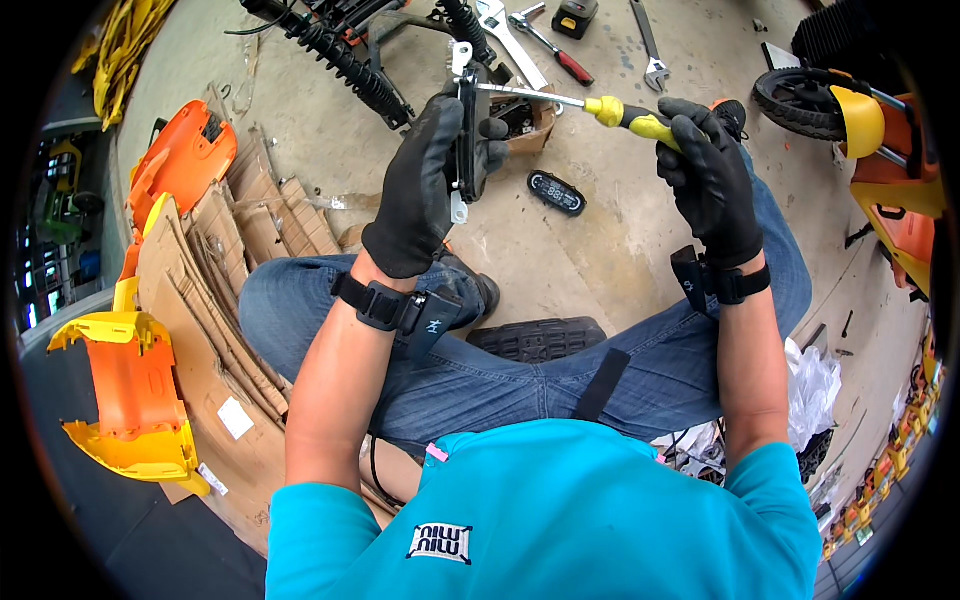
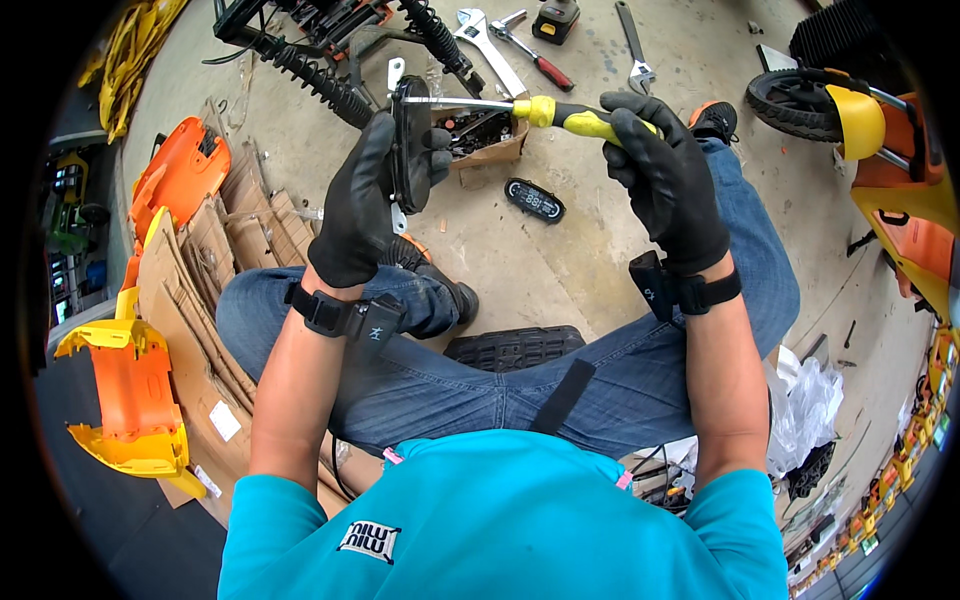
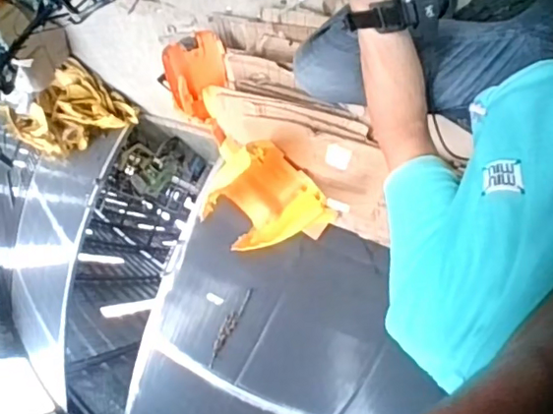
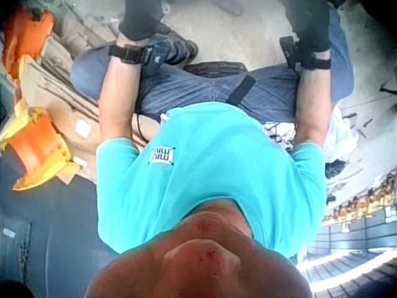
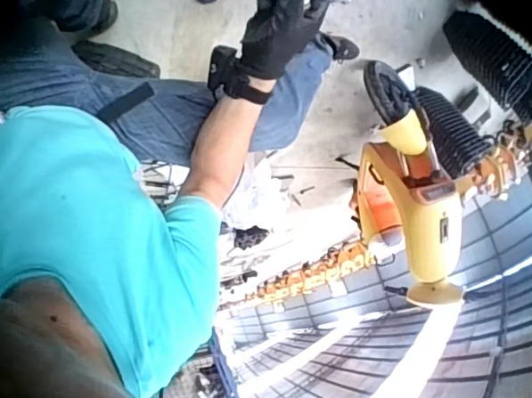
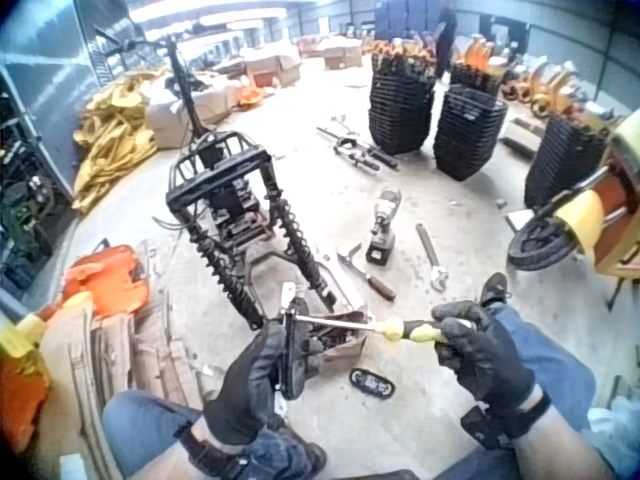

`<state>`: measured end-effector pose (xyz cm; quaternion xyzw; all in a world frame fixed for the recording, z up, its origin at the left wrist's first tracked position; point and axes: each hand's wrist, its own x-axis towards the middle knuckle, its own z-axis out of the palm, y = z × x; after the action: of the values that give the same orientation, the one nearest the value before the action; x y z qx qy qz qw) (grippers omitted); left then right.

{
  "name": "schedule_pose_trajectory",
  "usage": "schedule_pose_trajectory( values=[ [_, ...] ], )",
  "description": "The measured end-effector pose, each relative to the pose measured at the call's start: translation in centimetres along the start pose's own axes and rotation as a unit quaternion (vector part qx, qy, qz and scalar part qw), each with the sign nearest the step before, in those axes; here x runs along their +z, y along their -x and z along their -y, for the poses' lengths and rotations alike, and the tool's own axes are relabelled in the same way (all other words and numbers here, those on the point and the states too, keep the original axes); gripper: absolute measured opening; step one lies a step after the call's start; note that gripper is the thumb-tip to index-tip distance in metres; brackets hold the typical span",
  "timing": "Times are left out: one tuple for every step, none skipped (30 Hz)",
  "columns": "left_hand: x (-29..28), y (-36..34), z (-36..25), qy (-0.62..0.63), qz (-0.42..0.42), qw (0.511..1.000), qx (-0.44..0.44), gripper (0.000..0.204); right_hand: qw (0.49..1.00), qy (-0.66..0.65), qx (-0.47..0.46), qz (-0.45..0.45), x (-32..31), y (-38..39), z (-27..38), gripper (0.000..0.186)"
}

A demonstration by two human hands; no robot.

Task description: The person sits on the floor and uses a screwdriver to work on a small metal mechanical component, alternating between holding the part and driving a screw.

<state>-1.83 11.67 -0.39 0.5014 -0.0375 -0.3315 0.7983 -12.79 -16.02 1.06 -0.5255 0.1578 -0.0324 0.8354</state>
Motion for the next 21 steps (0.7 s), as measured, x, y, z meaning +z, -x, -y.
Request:
schedule_pose_trajectory(
  values=[
    [0.06,0.09,-0.07,-0.010,-0.001,1.000,0.002,0.044,1.000,0.001,0.000,-0.005,-0.02,-0.05,-0.03,0.032],
    [0.06,0.14,-0.11,-0.015,-0.001,1.000,0.001,0.044,1.000,0.001,-0.001,-0.010,-0.02,-0.08,-0.06,0.032],
    [0.01,0.13,-0.14,-0.020,0.000,1.000,0.000,0.044,1.000,0.002,-0.001,-0.016,-0.02,-0.14,-0.09,0.031],
    [-0.01,0.15,-0.17,-0.025,0.000,1.000,-0.002,0.044,1.000,-0.001,0.004,-0.014,-0.02,-0.20,-0.12,0.031],
    [0.08,0.24,-0.27,-0.035,-0.007,0.999,-0.003,0.045,1.000,-0.003,0.010,-0.011,-0.03,-0.26,-0.16,0.031],
    [0.31,0.28,-0.37,-0.046,-0.012,0.999,-0.005,0.045,1.000,-0.006,0.015,-0.010,-0.11,-0.27,-0.17,0.032],
    [0.47,0.29,-0.42,-0.057,-0.018,0.998,-0.006,0.045,1.000,-0.008,0.014,-0.003,-0.23,-0.29,-0.25,0.032],
    [0.51,0.25,-0.36,-0.050,-0.015,0.999,-0.005,0.045,1.000,-0.010,0.013,0.005,-0.35,-0.31,-0.39,0.032],
    [0.47,0.24,-0.29,-0.042,-0.012,0.999,-0.003,0.045,1.000,-0.013,0.013,0.013,-0.36,-0.31,-0.48,0.032],
    [0.44,0.23,-0.26,-0.034,-0.010,0.999,-0.001,0.045,1.000,-0.007,0.013,0.007,-0.27,-0.31,-0.48,0.032],
    [0.44,0.23,-0.26,-0.040,-0.010,0.999,0.000,0.045,1.000,-0.002,0.014,0.001,-0.12,-0.31,-0.46,0.032],
    [0.45,0.23,-0.24,-0.046,-0.009,0.999,0.000,0.045,1.000,0.003,0.014,-0.006,-0.06,-0.27,-0.47,0.032],
    [0.47,0.26,-0.22,-0.052,-0.009,0.999,0.001,0.045,1.000,0.004,0.015,-0.001,-0.10,-0.26,-0.48,0.032],
    [0.56,0.31,-0.29,-0.053,-0.009,0.999,0.002,0.044,1.000,0.004,0.015,0.003,-0.18,-0.28,-0.49,0.032],
    [0.74,0.35,-0.42,-0.055,-0.009,0.998,0.004,0.044,1.000,0.005,0.015,0.006,-0.25,-0.27,-0.46,0.032],
    [0.84,0.37,-0.48,-0.056,-0.008,0.998,0.006,0.043,1.000,0.013,0.023,0.000,-0.16,-0.23,-0.35,0.032],
    [0.75,0.28,-0.39,-0.054,-0.002,0.998,0.009,0.042,0.999,0.021,0.030,-0.007,0.01,-0.17,-0.14,0.032],
    [0.45,0.21,-0.25,-0.052,0.002,0.999,0.012,0.041,0.999,0.029,0.038,-0.012,0.17,-0.15,0.00,0.032],
    [0.21,0.17,-0.16,-0.051,0.007,0.999,0.016,0.040,0.999,0.030,0.042,-0.005,0.24,-0.11,0.10,0.032],
    [0.06,0.20,-0.15,-0.053,0.011,0.998,0.020,0.039,0.998,0.031,0.046,0.002,0.30,-0.06,0.19,0.032],
    [-0.05,0.17,-0.16,-0.055,0.016,0.998,0.023,0.038,0.998,0.033,0.049,0.007,0.32,-0.01,0.29,0.033]
  ],
)
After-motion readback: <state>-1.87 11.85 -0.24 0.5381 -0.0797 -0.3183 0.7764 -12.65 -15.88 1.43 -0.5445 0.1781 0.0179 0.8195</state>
